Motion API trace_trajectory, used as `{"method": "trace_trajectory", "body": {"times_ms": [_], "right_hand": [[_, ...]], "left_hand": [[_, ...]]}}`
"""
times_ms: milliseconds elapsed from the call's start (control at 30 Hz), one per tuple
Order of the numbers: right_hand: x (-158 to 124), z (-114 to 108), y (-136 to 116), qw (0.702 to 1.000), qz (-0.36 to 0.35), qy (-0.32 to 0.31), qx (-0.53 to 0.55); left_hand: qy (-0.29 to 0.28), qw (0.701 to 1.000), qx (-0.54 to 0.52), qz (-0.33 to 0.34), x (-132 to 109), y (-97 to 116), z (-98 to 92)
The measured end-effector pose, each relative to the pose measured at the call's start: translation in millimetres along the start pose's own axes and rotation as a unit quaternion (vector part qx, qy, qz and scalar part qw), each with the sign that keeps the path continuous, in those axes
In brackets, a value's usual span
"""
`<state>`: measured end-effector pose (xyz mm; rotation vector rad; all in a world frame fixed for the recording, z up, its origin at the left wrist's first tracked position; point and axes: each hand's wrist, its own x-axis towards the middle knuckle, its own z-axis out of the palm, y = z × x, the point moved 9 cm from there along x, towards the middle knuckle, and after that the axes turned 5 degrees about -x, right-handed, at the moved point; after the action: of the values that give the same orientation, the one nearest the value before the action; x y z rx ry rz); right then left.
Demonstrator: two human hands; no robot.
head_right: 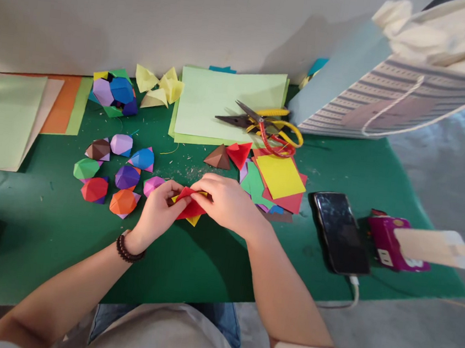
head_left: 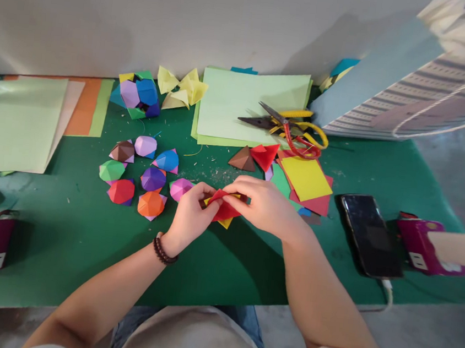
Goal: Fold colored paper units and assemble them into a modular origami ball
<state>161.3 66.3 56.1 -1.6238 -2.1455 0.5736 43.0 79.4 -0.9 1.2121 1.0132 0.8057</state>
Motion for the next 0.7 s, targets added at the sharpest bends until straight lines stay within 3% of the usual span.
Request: {"method": "trace_trajectory", "body": {"times_ms": [300, 567, 700], "right_hand": [[-1.1, -0.3, 15.8, 0.986, 0.117, 0.058, 0.107], [0.4, 0.9, 10.9, 0.994, 0.1, 0.027, 0.035], [1.2, 2.7, 11.0, 0.994, 0.093, 0.025, 0.042]], "left_hand": [[0.116, 0.991, -0.01, 0.064, -3.2, 10.0, -20.7], [0.04, 0.999, -0.018, 0.029, -0.1, 3.8, -5.4], [0.038, 0.998, -0.027, 0.029, 0.4, 4.0, -5.6]]}}
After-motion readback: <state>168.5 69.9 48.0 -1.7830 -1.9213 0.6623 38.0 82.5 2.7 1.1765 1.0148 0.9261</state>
